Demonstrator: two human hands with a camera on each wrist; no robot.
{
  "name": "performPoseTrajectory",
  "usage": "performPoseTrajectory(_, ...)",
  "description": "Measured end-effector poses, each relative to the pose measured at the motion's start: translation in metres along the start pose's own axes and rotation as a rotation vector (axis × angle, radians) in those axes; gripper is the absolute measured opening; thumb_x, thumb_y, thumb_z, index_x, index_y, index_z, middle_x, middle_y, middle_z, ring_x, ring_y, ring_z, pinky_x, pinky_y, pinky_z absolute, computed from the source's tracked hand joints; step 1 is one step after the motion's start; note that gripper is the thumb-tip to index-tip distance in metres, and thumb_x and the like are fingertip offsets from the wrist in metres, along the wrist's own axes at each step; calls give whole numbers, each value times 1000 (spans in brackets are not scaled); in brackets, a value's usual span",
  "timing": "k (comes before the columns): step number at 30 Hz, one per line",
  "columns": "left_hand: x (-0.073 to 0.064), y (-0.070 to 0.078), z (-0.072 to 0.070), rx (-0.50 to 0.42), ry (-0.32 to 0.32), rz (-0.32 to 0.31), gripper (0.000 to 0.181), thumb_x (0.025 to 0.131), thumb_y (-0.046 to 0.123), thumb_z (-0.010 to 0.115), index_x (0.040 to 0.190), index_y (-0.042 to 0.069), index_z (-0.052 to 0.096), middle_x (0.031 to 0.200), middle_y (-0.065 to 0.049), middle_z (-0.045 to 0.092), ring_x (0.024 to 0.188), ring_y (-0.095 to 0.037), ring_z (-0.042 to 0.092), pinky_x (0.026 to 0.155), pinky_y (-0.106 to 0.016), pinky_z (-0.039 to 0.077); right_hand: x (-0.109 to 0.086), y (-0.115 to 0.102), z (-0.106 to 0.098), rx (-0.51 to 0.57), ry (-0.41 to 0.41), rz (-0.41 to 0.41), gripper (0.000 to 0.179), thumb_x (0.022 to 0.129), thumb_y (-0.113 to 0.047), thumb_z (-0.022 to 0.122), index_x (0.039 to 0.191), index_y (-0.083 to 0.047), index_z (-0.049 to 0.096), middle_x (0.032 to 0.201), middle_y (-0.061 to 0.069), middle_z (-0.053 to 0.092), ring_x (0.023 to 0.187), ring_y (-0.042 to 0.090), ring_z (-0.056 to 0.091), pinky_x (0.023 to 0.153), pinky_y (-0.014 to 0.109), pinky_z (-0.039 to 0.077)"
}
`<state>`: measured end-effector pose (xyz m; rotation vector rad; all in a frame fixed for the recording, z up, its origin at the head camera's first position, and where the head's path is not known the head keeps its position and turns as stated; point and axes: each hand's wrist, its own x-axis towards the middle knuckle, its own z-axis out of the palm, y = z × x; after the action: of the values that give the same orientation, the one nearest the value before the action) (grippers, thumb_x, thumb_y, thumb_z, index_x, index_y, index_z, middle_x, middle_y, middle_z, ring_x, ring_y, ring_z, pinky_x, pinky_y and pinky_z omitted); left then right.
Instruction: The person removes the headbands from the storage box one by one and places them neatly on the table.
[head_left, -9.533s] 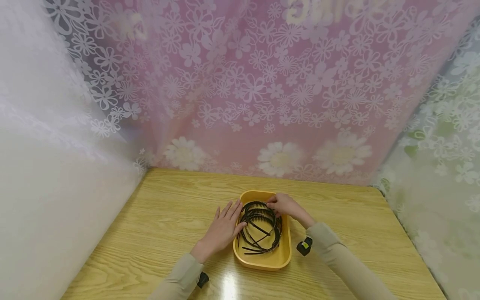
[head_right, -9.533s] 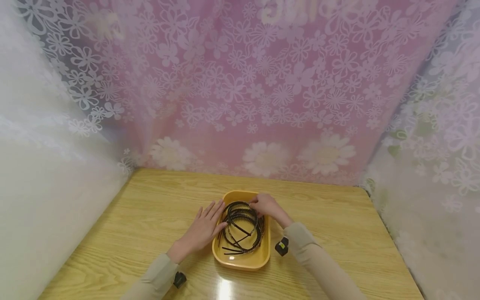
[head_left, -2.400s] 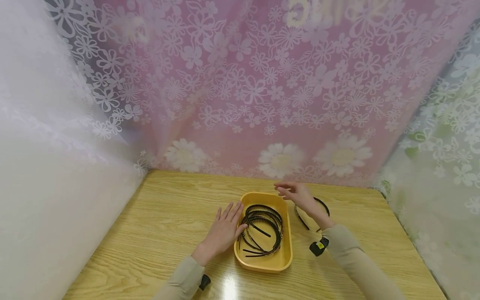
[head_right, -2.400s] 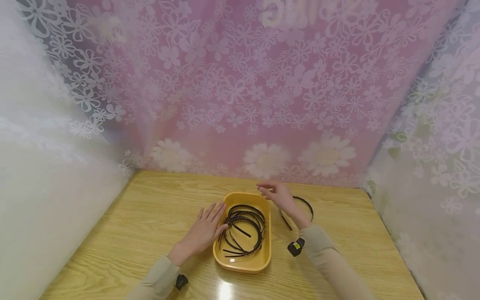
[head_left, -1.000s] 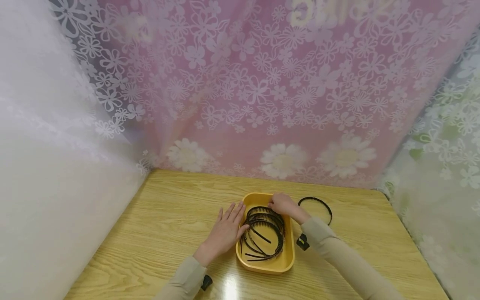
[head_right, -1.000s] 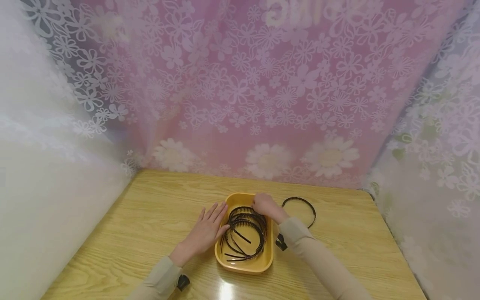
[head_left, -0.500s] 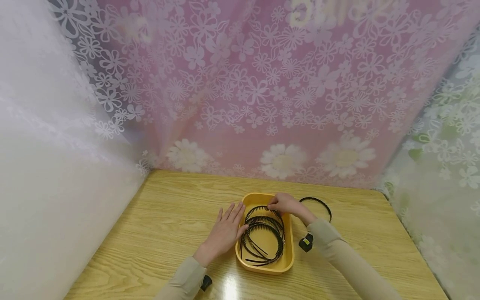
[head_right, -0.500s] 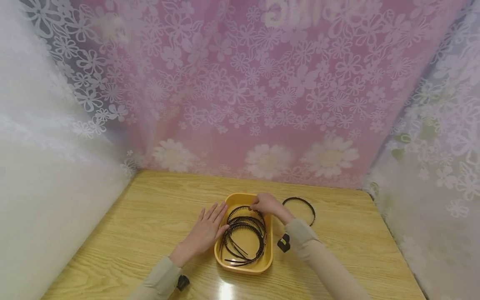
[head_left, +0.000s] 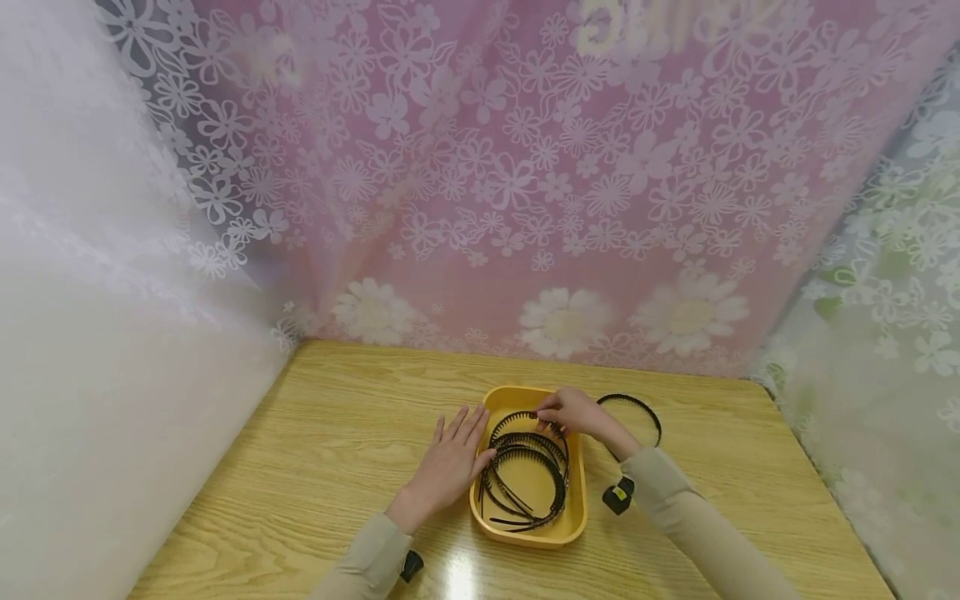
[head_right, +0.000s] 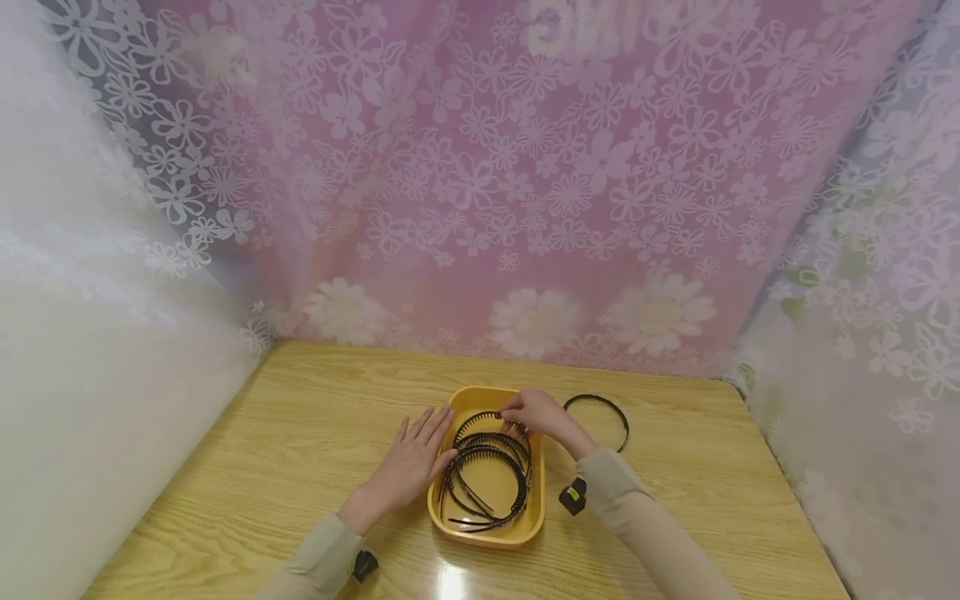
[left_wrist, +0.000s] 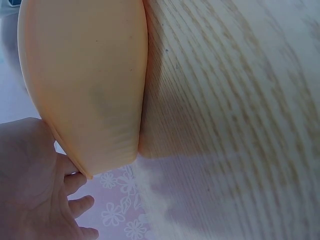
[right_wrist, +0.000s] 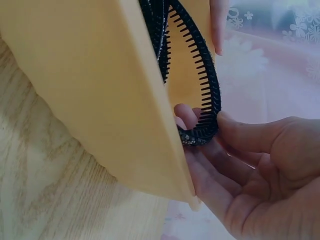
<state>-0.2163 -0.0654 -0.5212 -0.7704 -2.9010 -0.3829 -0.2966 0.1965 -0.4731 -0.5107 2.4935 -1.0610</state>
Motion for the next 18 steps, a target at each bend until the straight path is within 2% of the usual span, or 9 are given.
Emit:
performPoseTrajectory(7,0,0,0,-4,14,9,63,110,40,41,160,4,28,166,-13,25,152,-37,23,120,-62,21,-4,-1,-2,-1,17,4,27,105,-9,54,119,7,71,96,16,76,82,37,72,61,32,59)
performPoseTrajectory(14,0,-1,0,-8,11,10,64,110,41,41,160,4,28,166,-13,26,152,-37,23,121,-62,20,-7,1,-13,80,55,36,30,107,-9,50,125,9,66,103,22,73,88,44,70,64,34,60)
performPoseTrajectory(18,0,0,-1,-2,5,9,64,110,41,40,160,4,27,166,-13,25,152,-37,24,121,-62,20,-8,2,-22,123,75,29,32,108,-10,49,128,10,63,107,24,71,90,42,70,70,41,61)
